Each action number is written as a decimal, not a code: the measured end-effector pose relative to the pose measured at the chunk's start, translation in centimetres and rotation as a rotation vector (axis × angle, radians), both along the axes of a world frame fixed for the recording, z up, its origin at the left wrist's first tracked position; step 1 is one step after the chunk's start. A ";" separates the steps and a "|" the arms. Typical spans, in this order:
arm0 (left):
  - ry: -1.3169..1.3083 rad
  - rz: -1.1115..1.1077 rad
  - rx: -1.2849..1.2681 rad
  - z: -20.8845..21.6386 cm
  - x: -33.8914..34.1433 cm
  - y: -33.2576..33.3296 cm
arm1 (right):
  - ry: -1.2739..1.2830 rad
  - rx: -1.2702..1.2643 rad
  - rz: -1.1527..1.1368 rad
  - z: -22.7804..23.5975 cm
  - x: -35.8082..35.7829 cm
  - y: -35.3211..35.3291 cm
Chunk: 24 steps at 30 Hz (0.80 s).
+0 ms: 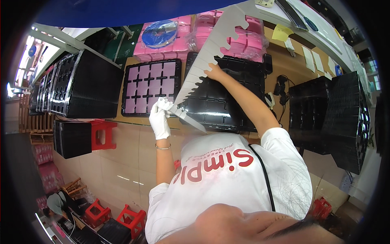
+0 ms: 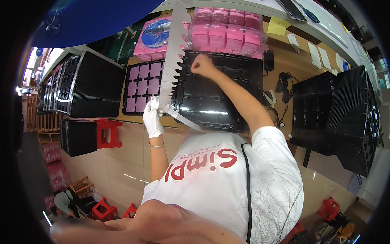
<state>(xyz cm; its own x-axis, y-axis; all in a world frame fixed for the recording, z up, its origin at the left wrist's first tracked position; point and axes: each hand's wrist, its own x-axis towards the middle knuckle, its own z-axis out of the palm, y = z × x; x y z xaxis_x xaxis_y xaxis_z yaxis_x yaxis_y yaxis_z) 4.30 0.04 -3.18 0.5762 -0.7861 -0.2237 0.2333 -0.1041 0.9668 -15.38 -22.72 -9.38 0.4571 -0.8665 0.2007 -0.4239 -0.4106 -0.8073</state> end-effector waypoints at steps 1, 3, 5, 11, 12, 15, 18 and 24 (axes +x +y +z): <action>0.018 0.002 -0.004 -0.1 0.0 0.0 | -0.150 0.091 -0.018 1.5 -0.3 2.5; 0.050 -0.004 -0.004 -0.2 -0.1 0.0 | -0.725 0.708 0.009 0.9 -0.6 5.9; 0.017 -0.017 0.018 -0.6 -0.2 0.0 | -0.945 1.094 0.090 0.9 -1.2 9.4; 0.012 -0.057 0.031 -0.7 -1.1 -0.1 | -0.494 1.047 0.215 2.7 0.0 17.1; 0.018 -0.064 0.019 -0.9 -1.1 0.0 | -0.443 0.895 0.179 2.7 0.3 17.7; 0.004 -0.085 0.012 -1.1 -1.1 0.2 | -0.320 0.417 0.131 3.1 0.4 18.9; -0.043 -0.038 0.044 -1.7 -0.8 0.6 | -0.384 0.110 0.235 4.3 0.2 19.5; -0.062 0.031 0.023 -1.5 0.7 1.7 | -0.061 0.260 0.213 2.3 0.1 15.6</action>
